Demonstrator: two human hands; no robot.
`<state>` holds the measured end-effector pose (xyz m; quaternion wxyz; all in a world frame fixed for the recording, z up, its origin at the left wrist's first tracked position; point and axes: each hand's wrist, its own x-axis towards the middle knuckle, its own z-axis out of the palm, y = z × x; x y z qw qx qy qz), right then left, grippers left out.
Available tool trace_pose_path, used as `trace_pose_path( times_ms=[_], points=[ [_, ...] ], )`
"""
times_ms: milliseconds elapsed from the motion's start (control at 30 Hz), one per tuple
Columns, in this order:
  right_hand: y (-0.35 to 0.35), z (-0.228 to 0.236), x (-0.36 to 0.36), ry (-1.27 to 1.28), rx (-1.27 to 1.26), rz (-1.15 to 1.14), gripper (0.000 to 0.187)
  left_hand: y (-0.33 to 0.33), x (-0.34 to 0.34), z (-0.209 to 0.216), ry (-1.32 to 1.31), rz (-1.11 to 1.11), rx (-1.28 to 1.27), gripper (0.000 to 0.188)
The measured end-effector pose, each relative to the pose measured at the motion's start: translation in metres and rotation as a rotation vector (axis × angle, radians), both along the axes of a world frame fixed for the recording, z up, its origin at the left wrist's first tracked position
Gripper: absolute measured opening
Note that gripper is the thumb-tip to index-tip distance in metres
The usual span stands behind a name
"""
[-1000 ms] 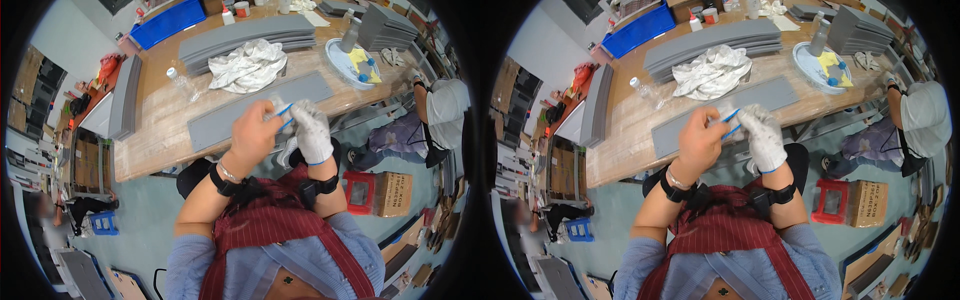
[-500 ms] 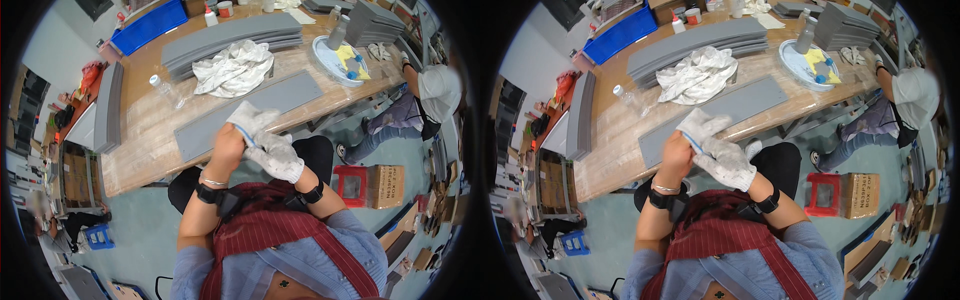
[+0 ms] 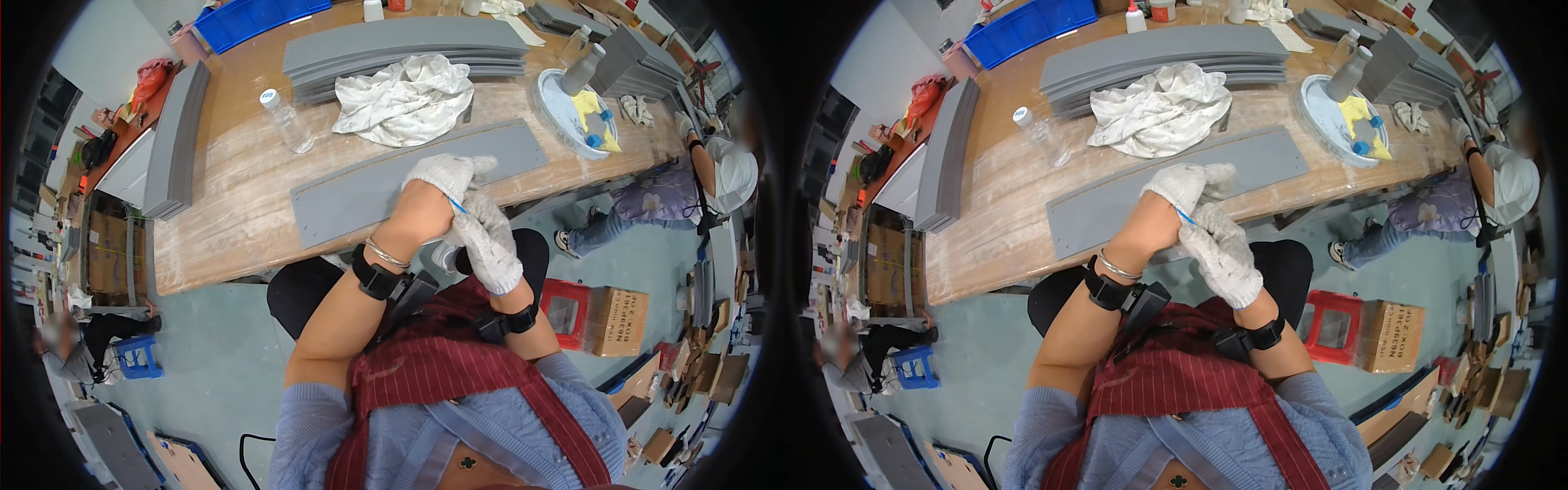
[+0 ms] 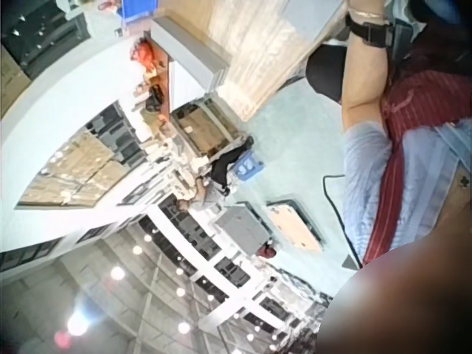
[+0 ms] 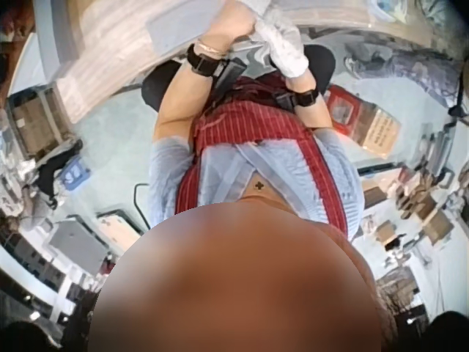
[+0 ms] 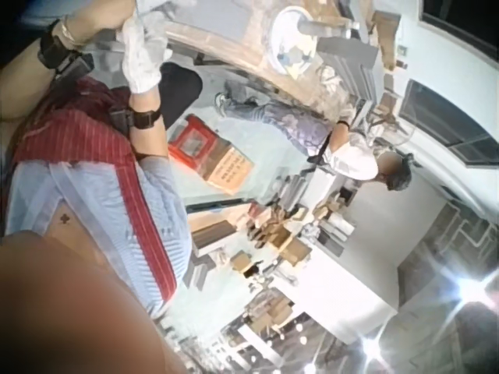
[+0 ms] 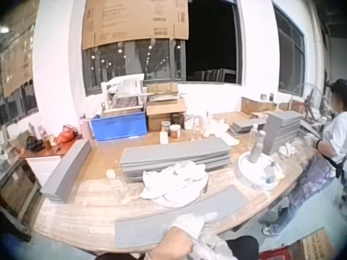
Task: Sanding and wiping down gray furniture panels in a workshop.
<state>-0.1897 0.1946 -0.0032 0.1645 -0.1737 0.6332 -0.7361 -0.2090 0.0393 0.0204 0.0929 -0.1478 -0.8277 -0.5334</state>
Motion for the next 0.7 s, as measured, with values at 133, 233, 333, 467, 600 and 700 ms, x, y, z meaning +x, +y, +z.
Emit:
trace_pose_path(
  times_ms=[133,233,333,467,600,700],
  points=[
    [-0.005,0.004,-0.002,0.021,-0.004,0.013,0.018,0.003,-0.011,-0.007,-0.271,-0.012,0.48,0.046],
    [-0.005,0.004,-0.004,0.209,0.14,0.062,0.023,0.003,-0.019,-0.001,-0.312,0.122,0.301,0.06],
    [-0.005,-0.002,-0.004,0.298,0.219,0.149,0.033,0.003,-0.017,0.009,-0.03,0.463,-0.286,0.074],
    [-0.007,-0.007,-0.006,0.471,0.355,0.204,0.036,-0.007,-0.008,0.013,0.164,0.437,-0.73,0.078],
    [-0.001,-0.006,-0.026,0.276,0.33,0.37,0.026,-0.045,-0.01,0.003,0.073,0.29,-1.153,0.074],
    [0.005,-0.009,-0.061,0.033,0.489,0.026,0.021,-0.079,-0.004,-0.013,-0.108,0.244,-1.28,0.073]
  ],
)
